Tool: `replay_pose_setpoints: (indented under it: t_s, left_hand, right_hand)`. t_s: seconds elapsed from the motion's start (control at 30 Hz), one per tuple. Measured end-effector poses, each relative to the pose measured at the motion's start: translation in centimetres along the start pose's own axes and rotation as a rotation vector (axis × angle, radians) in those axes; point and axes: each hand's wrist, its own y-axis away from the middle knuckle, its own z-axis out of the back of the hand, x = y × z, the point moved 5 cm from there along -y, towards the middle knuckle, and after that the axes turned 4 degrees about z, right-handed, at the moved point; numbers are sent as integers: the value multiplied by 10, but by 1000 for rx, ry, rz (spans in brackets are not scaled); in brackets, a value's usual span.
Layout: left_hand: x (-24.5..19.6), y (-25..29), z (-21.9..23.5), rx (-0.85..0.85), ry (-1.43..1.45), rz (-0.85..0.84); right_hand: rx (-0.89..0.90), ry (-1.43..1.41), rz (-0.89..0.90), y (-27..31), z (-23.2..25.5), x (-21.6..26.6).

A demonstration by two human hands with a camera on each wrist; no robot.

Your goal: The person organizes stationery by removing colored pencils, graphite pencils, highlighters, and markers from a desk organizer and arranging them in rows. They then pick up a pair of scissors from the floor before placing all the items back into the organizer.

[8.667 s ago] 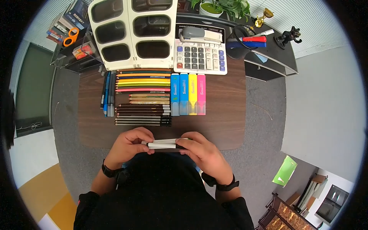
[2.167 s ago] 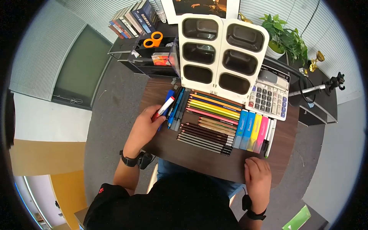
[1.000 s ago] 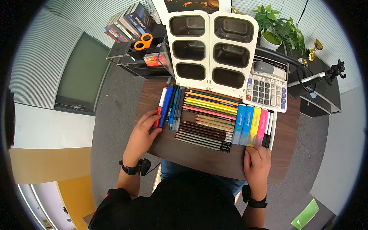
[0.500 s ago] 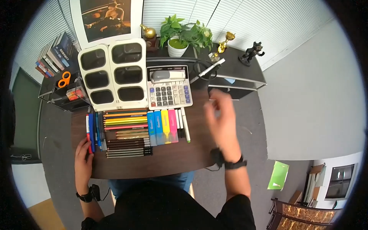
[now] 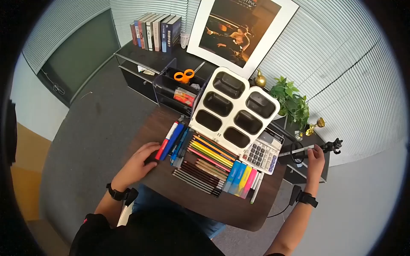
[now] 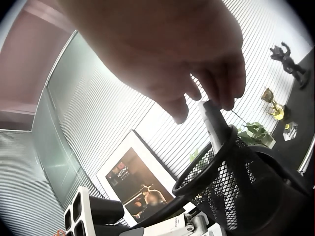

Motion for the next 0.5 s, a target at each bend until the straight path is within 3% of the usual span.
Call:
replay_pose_setpoints:
  t_s: [0.43, 0.5]
  left_hand:
    - [10, 2, 3, -65, 49, -29]
    - [13, 1, 1, -68, 51, -45]
  right_hand:
    - [-93, 131, 98, -19, 9, -60]
    - [-87, 51, 69, -9, 3, -48]
